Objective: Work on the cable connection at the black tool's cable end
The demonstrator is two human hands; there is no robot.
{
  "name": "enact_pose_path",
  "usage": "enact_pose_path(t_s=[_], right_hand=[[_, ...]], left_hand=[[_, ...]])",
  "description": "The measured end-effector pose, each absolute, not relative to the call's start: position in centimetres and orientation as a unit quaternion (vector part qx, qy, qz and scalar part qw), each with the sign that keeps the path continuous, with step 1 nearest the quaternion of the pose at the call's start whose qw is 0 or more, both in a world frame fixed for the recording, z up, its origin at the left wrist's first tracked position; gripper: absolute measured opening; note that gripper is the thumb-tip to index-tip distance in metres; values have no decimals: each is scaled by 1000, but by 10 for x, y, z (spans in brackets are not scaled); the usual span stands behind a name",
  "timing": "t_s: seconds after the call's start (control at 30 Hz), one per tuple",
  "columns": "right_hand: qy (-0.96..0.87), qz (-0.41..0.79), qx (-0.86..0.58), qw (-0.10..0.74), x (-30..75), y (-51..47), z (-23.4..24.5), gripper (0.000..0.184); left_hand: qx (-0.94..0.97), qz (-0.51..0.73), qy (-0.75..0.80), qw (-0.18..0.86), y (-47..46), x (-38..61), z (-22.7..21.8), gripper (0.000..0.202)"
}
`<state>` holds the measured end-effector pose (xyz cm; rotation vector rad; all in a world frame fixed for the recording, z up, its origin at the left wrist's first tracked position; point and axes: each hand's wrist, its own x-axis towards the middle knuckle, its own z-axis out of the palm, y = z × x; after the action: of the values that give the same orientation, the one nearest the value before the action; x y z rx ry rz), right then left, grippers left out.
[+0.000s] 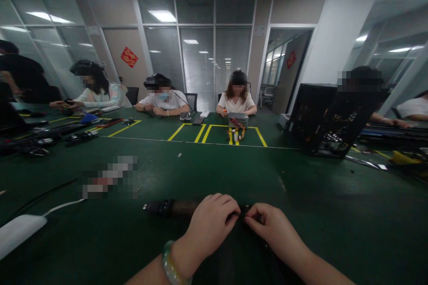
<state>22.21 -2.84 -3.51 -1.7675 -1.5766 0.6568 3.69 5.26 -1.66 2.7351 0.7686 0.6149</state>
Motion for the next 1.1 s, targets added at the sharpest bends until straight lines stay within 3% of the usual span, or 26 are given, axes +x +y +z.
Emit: enact_pose_path(t_s=[1.1], right_hand=[[-606, 288, -662, 333, 233, -29, -31, 12]], left_hand=[[931, 222, 260, 132, 45, 42, -20, 18]])
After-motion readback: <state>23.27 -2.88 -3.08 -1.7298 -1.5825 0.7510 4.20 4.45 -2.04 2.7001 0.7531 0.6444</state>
